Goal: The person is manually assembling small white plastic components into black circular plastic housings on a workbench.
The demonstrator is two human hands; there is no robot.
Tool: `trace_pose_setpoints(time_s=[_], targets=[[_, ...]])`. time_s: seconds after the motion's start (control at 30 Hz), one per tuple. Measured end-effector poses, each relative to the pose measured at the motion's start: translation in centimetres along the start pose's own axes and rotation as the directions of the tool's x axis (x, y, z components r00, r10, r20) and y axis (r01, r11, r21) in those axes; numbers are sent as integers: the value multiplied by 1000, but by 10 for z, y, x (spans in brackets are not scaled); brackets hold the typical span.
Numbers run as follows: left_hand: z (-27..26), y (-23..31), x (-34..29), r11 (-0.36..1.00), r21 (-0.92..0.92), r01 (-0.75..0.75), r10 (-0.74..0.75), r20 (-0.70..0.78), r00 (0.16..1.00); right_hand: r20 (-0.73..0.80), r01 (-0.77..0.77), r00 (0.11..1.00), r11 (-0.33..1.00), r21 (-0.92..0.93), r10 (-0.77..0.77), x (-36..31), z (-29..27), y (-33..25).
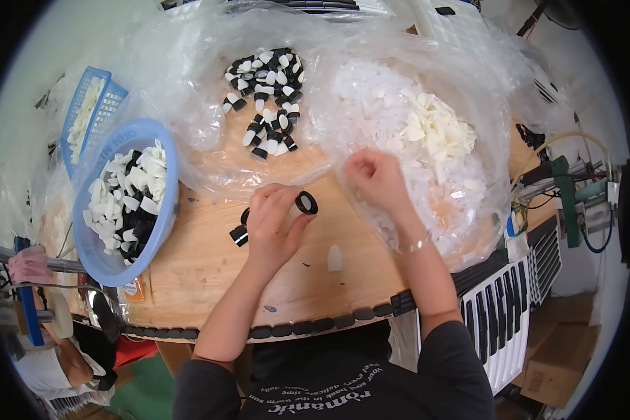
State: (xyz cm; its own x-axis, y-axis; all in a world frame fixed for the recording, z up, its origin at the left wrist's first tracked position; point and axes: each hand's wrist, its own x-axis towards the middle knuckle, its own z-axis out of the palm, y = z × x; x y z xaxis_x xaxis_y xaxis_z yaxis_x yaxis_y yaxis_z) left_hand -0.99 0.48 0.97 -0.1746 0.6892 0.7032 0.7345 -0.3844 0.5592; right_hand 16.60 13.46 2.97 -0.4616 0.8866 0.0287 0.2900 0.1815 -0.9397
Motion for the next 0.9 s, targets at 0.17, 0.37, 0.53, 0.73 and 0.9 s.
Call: trace_pose_setpoints(time_s=[0.17,0.37,0.53,0.73,0.9], targets=[[8,8,1,995,-34,-89,91,54,994,47,277,959,959,61,-280,-38,22,-15],[10,6,-5,995,-83,-46,55,109,993,19,392,920,913,-116,-392,-47,27,-23],[13,9,-4,989,-100,-107,116,90,989,49,276,961,956,-97,-272,-50,26,-13],[9,4,-1,968,-197,-155,180,112,977,358,-203,933,864,460,29,-37,23,-1],[5,11,2,962,-207,-179,206,118,971,462,-247,885,788,564,-53,-39,27,9]])
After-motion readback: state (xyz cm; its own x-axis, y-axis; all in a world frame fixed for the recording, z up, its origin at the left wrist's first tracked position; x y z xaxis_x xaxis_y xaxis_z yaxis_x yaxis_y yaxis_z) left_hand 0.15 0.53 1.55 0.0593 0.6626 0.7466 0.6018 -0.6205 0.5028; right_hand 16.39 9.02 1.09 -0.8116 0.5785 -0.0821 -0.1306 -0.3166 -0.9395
